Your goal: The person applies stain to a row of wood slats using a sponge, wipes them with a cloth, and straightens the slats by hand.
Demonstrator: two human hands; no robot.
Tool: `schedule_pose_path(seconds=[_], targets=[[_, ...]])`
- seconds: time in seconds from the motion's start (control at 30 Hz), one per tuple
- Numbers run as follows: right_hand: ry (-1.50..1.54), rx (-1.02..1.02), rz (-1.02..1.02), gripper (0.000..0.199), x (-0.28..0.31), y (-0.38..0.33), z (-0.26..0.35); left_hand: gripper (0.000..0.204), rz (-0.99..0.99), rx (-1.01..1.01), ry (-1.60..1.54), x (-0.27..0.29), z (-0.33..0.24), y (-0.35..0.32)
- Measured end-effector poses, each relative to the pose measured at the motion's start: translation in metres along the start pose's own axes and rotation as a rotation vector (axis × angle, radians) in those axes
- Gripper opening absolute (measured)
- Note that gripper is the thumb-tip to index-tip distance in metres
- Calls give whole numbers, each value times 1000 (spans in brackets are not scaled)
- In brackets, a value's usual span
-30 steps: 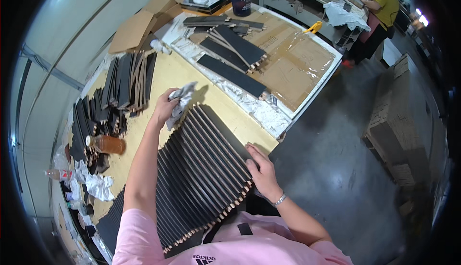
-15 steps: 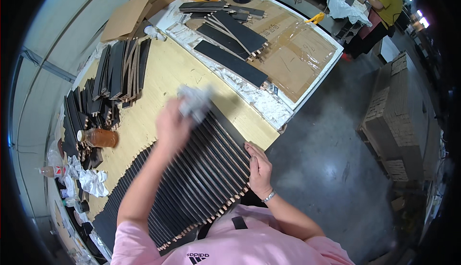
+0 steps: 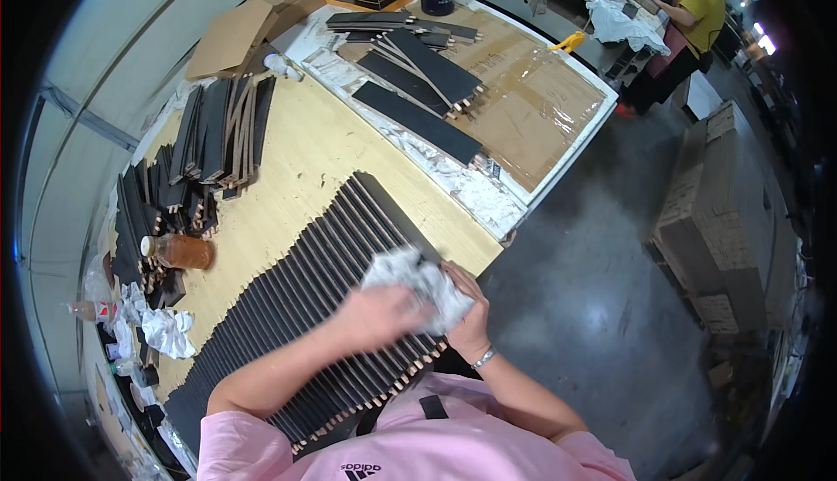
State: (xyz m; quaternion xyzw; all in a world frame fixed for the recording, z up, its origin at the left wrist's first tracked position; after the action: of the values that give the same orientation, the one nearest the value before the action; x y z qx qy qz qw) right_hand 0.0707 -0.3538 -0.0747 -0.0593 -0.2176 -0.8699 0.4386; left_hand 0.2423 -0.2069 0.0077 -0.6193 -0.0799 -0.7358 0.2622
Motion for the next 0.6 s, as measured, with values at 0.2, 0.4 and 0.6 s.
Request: schedule_pose_path(seconds=[0.2, 0.4, 0.6], targets=[[-6, -32, -34, 31, -3, -3, -6, 30, -536, 514, -534, 6, 51, 20], [9, 0, -30, 32, -3, -1, -7, 23, 181, 109, -438, 3, -6, -16], [-19, -20, -1, 35, -2, -1, -5, 34, -423, 442, -395, -4, 56, -10]])
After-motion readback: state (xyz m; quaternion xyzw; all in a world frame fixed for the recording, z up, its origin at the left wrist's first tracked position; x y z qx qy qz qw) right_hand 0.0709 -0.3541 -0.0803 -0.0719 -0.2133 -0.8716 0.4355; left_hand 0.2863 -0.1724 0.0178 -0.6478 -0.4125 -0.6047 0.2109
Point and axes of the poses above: each hand's wrist, its own y-axis towards the middle knuckle, its own x-axis out of the back of the hand, z = x × y, the point moved 1 cm from there along y, towards the middle knuckle, and after that the axes turned 3 degrees about x, right-handed, at the moved point
